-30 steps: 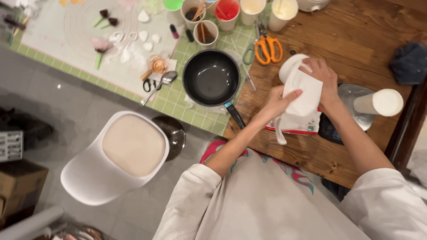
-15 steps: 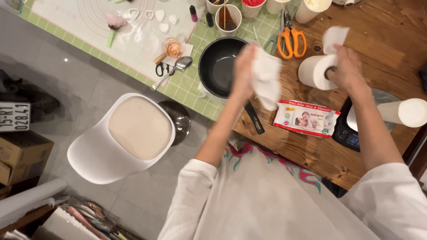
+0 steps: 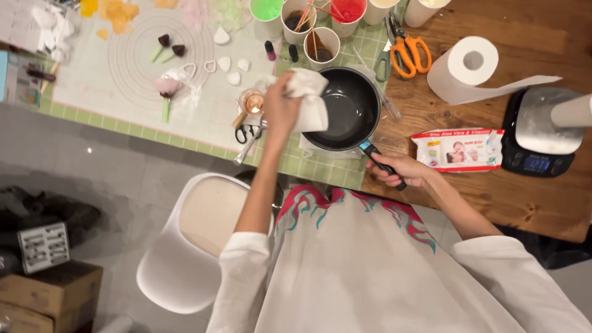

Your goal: Cleaning the interior of a black pot with paper towels and disposing of the waste in a trash bag.

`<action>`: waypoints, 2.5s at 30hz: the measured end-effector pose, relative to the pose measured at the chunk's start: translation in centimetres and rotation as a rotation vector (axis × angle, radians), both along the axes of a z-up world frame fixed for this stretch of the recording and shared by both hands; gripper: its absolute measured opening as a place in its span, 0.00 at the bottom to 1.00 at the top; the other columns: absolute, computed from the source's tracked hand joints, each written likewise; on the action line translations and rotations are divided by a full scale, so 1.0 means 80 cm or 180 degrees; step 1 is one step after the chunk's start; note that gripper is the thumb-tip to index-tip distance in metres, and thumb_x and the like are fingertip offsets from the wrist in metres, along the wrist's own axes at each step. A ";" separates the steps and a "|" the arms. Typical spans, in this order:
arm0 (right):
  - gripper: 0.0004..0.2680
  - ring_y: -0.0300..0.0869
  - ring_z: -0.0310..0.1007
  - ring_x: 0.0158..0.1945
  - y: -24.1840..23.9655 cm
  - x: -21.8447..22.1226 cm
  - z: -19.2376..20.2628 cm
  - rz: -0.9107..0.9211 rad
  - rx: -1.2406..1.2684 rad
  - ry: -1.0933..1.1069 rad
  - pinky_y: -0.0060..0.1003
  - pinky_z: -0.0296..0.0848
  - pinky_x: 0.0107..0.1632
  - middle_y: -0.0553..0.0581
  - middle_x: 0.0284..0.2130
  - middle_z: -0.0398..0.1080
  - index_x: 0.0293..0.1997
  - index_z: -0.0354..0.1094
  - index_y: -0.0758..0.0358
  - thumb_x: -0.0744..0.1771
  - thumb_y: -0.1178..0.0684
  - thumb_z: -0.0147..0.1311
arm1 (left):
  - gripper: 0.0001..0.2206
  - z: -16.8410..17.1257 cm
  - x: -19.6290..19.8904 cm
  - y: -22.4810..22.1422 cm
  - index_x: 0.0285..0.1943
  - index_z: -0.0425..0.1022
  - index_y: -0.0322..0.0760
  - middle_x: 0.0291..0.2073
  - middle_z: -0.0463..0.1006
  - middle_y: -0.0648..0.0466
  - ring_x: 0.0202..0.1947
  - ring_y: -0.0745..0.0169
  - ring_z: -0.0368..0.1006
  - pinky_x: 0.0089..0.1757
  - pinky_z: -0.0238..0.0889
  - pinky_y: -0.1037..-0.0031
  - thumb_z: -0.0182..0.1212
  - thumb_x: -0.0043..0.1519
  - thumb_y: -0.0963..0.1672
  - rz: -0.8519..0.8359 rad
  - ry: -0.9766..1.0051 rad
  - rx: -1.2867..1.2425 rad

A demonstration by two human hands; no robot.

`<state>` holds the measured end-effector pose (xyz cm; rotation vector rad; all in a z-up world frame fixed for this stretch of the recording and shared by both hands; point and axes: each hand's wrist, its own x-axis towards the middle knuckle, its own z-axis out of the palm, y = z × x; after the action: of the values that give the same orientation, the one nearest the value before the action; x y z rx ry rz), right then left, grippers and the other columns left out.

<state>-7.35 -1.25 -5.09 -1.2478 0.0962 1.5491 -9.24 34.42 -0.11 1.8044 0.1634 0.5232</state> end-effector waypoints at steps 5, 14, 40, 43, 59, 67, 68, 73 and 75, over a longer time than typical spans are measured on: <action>0.13 0.29 0.43 0.16 0.017 -0.026 0.005 -0.0538 0.0098 0.0061 0.26 0.42 0.16 0.44 0.18 0.52 0.40 0.62 0.60 0.72 0.42 0.42 | 0.18 -0.039 0.045 -0.061 0.52 0.78 0.43 0.41 0.81 0.46 0.43 0.45 0.78 0.43 0.71 0.59 0.60 0.54 0.35 0.0484 0.0384 0.1427; 0.12 0.29 0.42 0.16 0.018 -0.032 0.010 -0.0514 -0.0183 -0.0309 0.28 0.39 0.17 0.43 0.17 0.48 0.38 0.59 0.59 0.72 0.42 0.42 | 0.11 -0.139 0.088 -0.122 0.49 0.72 0.25 0.53 0.68 0.38 0.46 0.35 0.75 0.46 0.70 0.52 0.56 0.58 0.35 0.0108 0.0989 0.2520; 0.15 0.30 0.44 0.15 0.012 -0.026 -0.008 -0.0188 -0.0198 -0.0618 0.30 0.42 0.16 0.43 0.16 0.50 0.32 0.56 0.58 0.72 0.39 0.44 | 0.12 -0.152 0.084 -0.104 0.41 0.86 0.33 0.38 0.85 0.46 0.41 0.53 0.82 0.46 0.72 0.69 0.74 0.47 0.39 -0.2383 0.1902 0.1000; 0.15 0.30 0.44 0.15 0.012 -0.023 -0.007 -0.0184 -0.0347 -0.0677 0.30 0.42 0.16 0.43 0.16 0.50 0.33 0.57 0.58 0.71 0.39 0.44 | 0.12 -0.172 0.093 -0.077 0.38 0.86 0.33 0.37 0.87 0.46 0.40 0.55 0.83 0.45 0.73 0.69 0.74 0.44 0.38 -0.3028 0.2321 0.1068; 0.14 0.30 0.43 0.15 0.010 -0.008 0.000 -0.0088 -0.0248 -0.0262 0.29 0.40 0.17 0.43 0.15 0.49 0.33 0.55 0.58 0.71 0.39 0.44 | 0.14 -0.197 0.104 -0.146 0.50 0.82 0.36 0.45 0.83 0.43 0.43 0.45 0.81 0.47 0.73 0.62 0.58 0.58 0.35 -0.0046 0.1050 0.0830; 0.15 0.30 0.43 0.15 0.011 -0.009 -0.005 0.0010 -0.0261 -0.0236 0.30 0.40 0.17 0.43 0.15 0.49 0.33 0.55 0.57 0.71 0.38 0.43 | 0.28 -0.092 0.068 -0.145 0.54 0.76 0.36 0.39 0.81 0.47 0.40 0.54 0.80 0.39 0.75 0.66 0.72 0.41 0.35 -0.1867 0.1933 -0.0061; 0.15 0.30 0.43 0.15 0.010 -0.009 -0.005 0.0028 -0.0268 -0.0255 0.30 0.39 0.17 0.44 0.15 0.49 0.33 0.55 0.57 0.71 0.38 0.43 | 0.21 -0.091 0.068 -0.150 0.49 0.78 0.33 0.37 0.82 0.45 0.39 0.51 0.81 0.40 0.74 0.65 0.71 0.44 0.36 -0.1795 0.1840 0.0313; 0.15 0.30 0.43 0.15 0.009 -0.013 -0.006 0.0023 -0.0339 -0.0309 0.30 0.40 0.17 0.44 0.15 0.50 0.33 0.55 0.57 0.72 0.38 0.44 | 0.10 -0.121 0.076 -0.172 0.38 0.83 0.31 0.32 0.82 0.37 0.38 0.38 0.80 0.40 0.72 0.60 0.64 0.48 0.34 -0.1254 0.1552 0.0944; 0.15 0.31 0.43 0.15 0.013 -0.009 -0.005 -0.0043 -0.0296 -0.0266 0.31 0.40 0.17 0.44 0.15 0.50 0.33 0.55 0.57 0.72 0.39 0.44 | 0.10 -0.134 0.099 -0.169 0.36 0.82 0.30 0.32 0.82 0.37 0.37 0.37 0.80 0.43 0.73 0.59 0.62 0.48 0.35 -0.0645 0.0986 0.0837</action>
<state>-8.04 -0.20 -5.46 -1.3809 0.1235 1.4931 -1.28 20.94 -10.80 2.1259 0.1253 0.1219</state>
